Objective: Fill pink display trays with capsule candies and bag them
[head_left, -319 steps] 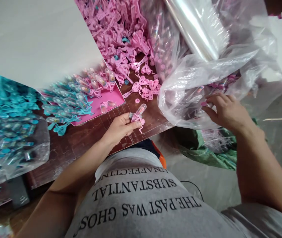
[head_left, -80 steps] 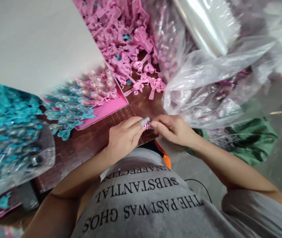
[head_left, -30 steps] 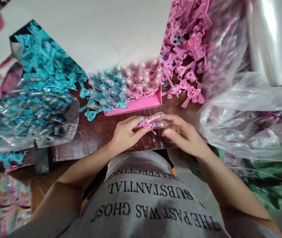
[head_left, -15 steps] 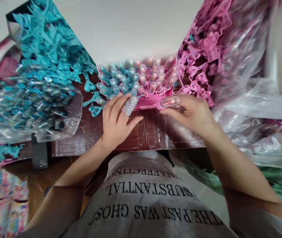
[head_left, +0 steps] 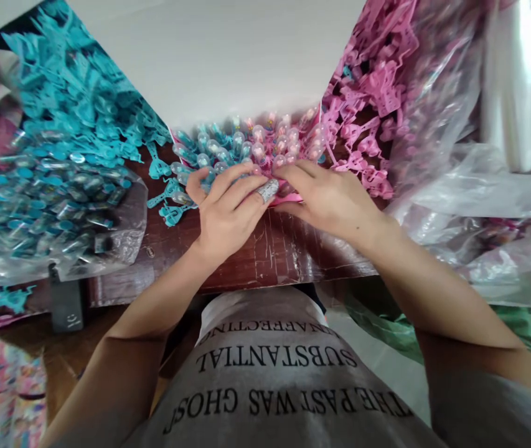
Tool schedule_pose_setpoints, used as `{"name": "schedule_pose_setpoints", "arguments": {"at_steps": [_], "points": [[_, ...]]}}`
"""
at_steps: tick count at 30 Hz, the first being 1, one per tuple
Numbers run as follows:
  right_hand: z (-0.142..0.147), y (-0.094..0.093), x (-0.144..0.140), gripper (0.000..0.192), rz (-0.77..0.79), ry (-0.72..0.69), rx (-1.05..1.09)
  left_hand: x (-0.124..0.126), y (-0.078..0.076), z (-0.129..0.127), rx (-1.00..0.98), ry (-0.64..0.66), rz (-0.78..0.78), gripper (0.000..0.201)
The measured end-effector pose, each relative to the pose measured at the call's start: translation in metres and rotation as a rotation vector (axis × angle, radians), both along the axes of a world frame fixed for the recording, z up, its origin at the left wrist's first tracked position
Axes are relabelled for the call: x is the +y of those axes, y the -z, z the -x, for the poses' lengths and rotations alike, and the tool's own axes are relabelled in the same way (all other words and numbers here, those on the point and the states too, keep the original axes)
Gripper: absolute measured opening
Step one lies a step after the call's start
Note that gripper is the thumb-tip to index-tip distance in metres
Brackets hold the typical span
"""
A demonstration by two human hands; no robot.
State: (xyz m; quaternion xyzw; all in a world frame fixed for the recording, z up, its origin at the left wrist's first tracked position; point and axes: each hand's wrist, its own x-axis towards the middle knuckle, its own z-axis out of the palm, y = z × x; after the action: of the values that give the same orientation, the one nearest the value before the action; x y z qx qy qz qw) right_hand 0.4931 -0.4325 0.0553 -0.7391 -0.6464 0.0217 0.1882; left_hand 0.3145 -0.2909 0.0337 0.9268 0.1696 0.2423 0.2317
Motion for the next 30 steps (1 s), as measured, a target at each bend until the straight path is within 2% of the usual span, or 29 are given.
{"name": "schedule_pose_setpoints", "arguments": {"at_steps": [6,10,12,13,14,16,17,19,21,23,24,26,27,30], "points": [[0.004,0.010,0.002,0.024,-0.053,0.149,0.091,0.016,0.011,-0.004,-0.064,0.017,-0.179,0.019],[0.006,0.005,0.006,0.030,0.014,0.181,0.068,0.017,0.004,-0.004,-0.061,0.066,-0.371,0.021],[0.004,0.000,-0.006,0.037,0.001,0.191,0.074,0.009,-0.002,-0.004,-0.131,0.065,-0.448,0.008],[0.001,-0.002,-0.017,0.043,-0.036,0.205,0.087,0.002,-0.004,-0.005,-0.198,0.064,-0.492,0.006],[-0.004,-0.003,-0.033,0.047,-0.098,0.231,0.101,-0.007,-0.006,-0.008,-0.266,0.072,-0.537,0.018],[-0.021,-0.001,-0.077,0.045,-0.275,0.366,0.117,-0.031,-0.005,-0.021,-0.354,0.174,-0.582,0.036],[-0.033,0.002,-0.105,0.041,-0.370,0.485,0.112,-0.045,-0.002,-0.032,-0.348,0.255,-0.563,0.037],[-0.066,0.011,-0.165,0.035,-0.492,0.835,0.084,-0.076,0.008,-0.063,-0.249,0.411,-0.456,0.024],[-0.102,0.024,-0.222,0.031,-0.451,1.217,0.052,-0.106,0.021,-0.102,-0.079,0.446,-0.370,0.019],[-0.132,0.040,-0.268,0.027,-0.173,1.401,0.056,-0.129,0.032,-0.139,0.167,0.386,-0.346,0.031],[-0.143,0.049,-0.285,0.028,-0.137,1.437,0.079,-0.136,0.036,-0.154,0.287,0.336,-0.338,0.036],[-0.153,0.065,-0.307,0.016,-0.106,1.461,0.129,-0.143,0.040,-0.174,0.460,0.302,-0.331,0.041],[-0.154,0.072,-0.313,0.011,-0.126,1.452,0.152,-0.141,0.041,-0.178,0.506,0.308,-0.331,0.042],[-0.146,0.083,-0.325,0.019,-0.207,1.382,0.163,-0.124,0.040,-0.174,0.551,0.341,-0.348,0.046]]}}
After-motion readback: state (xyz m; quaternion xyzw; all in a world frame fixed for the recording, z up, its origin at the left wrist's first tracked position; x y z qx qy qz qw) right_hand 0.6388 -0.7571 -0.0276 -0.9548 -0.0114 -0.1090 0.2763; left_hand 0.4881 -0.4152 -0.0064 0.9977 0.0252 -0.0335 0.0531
